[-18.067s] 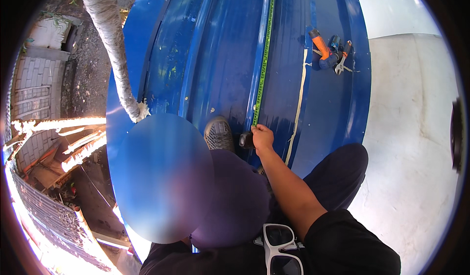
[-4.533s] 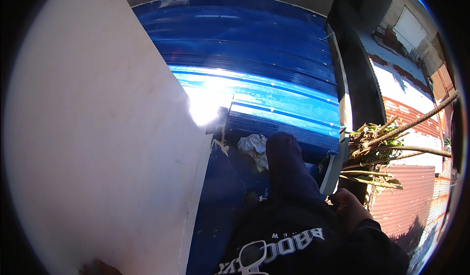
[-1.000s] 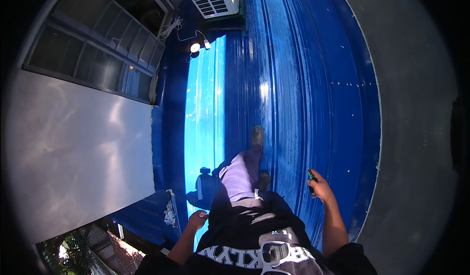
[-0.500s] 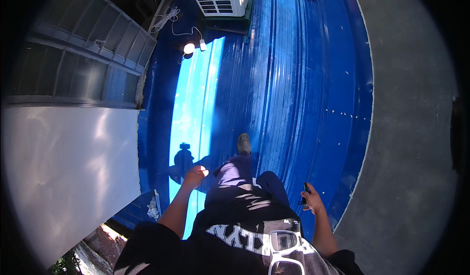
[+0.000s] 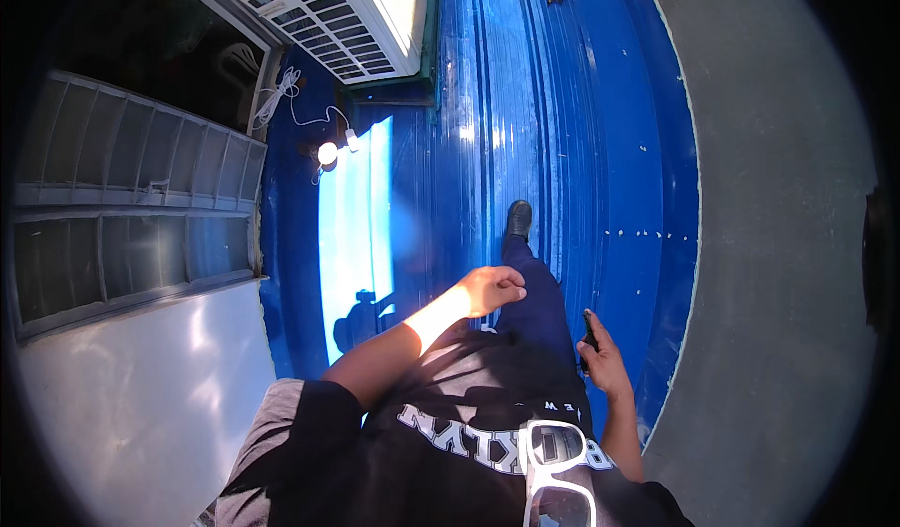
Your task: The person retrieves a coiled white cable and places it on a window sill, then moves a plastic chair and climbs onto a blue corrugated roof. They use a tape measure to measure distances on the roof and around an air conditioning unit, adjusting the tape and repositioning as needed.
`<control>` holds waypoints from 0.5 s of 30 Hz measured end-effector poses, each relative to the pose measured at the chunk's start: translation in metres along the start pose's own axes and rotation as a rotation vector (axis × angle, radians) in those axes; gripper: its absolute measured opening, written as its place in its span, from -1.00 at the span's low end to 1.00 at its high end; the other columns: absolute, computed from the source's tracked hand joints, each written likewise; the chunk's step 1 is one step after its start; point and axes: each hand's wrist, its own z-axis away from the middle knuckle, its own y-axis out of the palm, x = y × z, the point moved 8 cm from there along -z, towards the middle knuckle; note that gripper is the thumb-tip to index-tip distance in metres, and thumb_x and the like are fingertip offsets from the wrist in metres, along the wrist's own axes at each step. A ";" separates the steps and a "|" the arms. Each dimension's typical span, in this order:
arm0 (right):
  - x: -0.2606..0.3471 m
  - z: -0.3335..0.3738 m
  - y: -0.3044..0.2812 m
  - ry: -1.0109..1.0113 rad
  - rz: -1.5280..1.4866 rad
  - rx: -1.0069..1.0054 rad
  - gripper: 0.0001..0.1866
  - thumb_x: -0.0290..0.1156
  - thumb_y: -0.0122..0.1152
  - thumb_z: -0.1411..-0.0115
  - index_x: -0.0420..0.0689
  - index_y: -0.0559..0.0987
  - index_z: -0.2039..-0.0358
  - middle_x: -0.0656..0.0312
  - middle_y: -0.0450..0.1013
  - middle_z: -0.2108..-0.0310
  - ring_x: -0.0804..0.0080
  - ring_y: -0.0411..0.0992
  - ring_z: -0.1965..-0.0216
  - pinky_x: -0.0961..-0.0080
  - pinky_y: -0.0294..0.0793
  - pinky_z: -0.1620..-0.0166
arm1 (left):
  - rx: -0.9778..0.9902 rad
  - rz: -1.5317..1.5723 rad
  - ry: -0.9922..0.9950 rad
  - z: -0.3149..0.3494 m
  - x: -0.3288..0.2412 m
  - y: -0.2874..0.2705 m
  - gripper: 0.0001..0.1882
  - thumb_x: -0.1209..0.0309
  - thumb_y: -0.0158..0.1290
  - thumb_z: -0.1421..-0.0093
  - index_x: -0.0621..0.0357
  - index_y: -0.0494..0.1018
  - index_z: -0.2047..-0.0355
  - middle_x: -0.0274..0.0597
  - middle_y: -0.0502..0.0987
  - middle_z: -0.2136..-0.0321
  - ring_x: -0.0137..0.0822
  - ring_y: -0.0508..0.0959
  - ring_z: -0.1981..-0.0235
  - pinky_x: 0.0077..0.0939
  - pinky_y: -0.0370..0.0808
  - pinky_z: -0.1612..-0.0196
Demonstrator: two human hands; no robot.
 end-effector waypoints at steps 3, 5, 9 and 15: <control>0.075 -0.093 -0.015 -0.205 -0.040 0.148 -0.26 -0.37 0.22 -0.34 0.05 0.28 -0.53 0.04 0.46 -0.11 0.19 0.47 -0.13 0.30 0.40 -0.27 | 0.083 0.015 0.036 -0.047 -0.051 0.007 -0.56 0.17 0.25 -0.38 0.20 0.58 -0.12 -0.21 0.70 0.16 -0.42 0.63 0.11 -0.44 0.55 -0.02; 0.124 -0.144 -0.021 -0.333 -0.033 0.228 -0.26 -0.35 0.23 -0.35 0.04 0.27 -0.53 0.02 0.46 -0.15 0.15 0.46 -0.18 0.28 0.40 -0.27 | 0.068 0.097 -0.001 -0.079 -0.073 -0.005 -0.60 0.20 0.24 -0.40 0.19 0.58 -0.11 -0.21 0.69 0.14 -0.44 0.61 0.11 -0.45 0.55 0.00; 0.209 -0.222 -0.043 -0.430 0.014 0.494 -0.24 -0.34 0.23 -0.36 0.05 0.24 -0.54 -0.01 0.45 -0.18 0.03 0.45 -0.23 0.24 0.38 -0.31 | -0.107 0.398 0.004 -0.127 -0.115 -0.046 -0.72 0.33 0.19 -0.44 0.22 0.59 -0.06 -0.28 0.68 0.14 -0.51 0.59 0.12 -0.49 0.54 0.03; 0.295 -0.287 -0.082 -0.420 0.069 0.669 -0.16 -0.24 0.32 -0.30 0.11 0.21 -0.55 -0.03 0.49 -0.15 -0.03 0.50 -0.17 0.17 0.42 -0.26 | -0.572 0.259 -0.096 -0.138 -0.149 -0.138 -0.79 0.31 0.23 -0.41 0.22 0.65 0.22 -0.42 0.61 0.41 -0.61 0.51 0.33 -0.57 0.47 0.23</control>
